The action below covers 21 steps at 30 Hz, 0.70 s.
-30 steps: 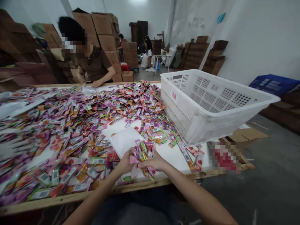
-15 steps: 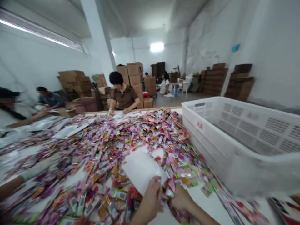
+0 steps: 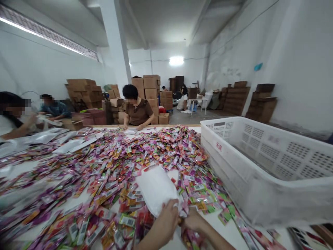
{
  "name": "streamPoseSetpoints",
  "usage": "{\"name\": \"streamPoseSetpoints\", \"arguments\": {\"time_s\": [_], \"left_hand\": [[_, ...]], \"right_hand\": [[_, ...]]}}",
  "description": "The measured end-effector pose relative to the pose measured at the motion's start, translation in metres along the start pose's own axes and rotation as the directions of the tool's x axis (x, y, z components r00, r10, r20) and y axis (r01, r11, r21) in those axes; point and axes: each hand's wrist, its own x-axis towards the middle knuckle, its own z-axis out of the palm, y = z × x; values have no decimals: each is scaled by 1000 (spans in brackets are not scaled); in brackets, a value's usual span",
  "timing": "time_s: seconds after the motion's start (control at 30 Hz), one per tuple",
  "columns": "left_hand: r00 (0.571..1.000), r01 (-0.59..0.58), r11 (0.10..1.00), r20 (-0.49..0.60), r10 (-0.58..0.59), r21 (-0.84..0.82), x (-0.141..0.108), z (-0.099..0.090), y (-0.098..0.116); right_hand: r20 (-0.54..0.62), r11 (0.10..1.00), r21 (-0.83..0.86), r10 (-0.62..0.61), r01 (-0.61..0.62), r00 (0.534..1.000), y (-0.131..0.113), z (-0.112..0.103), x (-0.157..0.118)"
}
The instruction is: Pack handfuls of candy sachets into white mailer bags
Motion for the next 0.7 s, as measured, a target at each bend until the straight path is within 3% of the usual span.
{"name": "streamPoseSetpoints", "arguments": {"time_s": [0.13,0.23,0.3,0.37,0.43,0.5,0.57,0.7], "left_hand": [[990,-133,969,-11,139,209,3,-3,-1],[967,-244,889,33,251,387,-3,-12,-3],[979,-193,874,30,201,446,-7,-24,-2],[999,-14,892,-20,26,452,-10,-38,2],[982,188,890,-56,-181,415,-10,-50,10],[956,282,878,-33,-292,387,-10,-55,20],[963,246,885,5,-269,395,-10,-53,28],[999,33,900,21,-46,435,-12,-38,27]], "right_hand": [[-59,949,-311,-82,60,995,-15,15,-11],[82,957,-289,60,-34,995,-21,10,-5],[136,972,-210,139,-109,981,-20,3,1],[126,978,-158,155,-134,980,-18,-2,5],[107,981,-143,145,-129,984,-17,-3,5],[119,984,-144,120,-102,986,-17,0,3],[126,982,-162,120,-99,985,-18,5,2],[75,970,-218,123,-104,990,-22,12,5]]}}
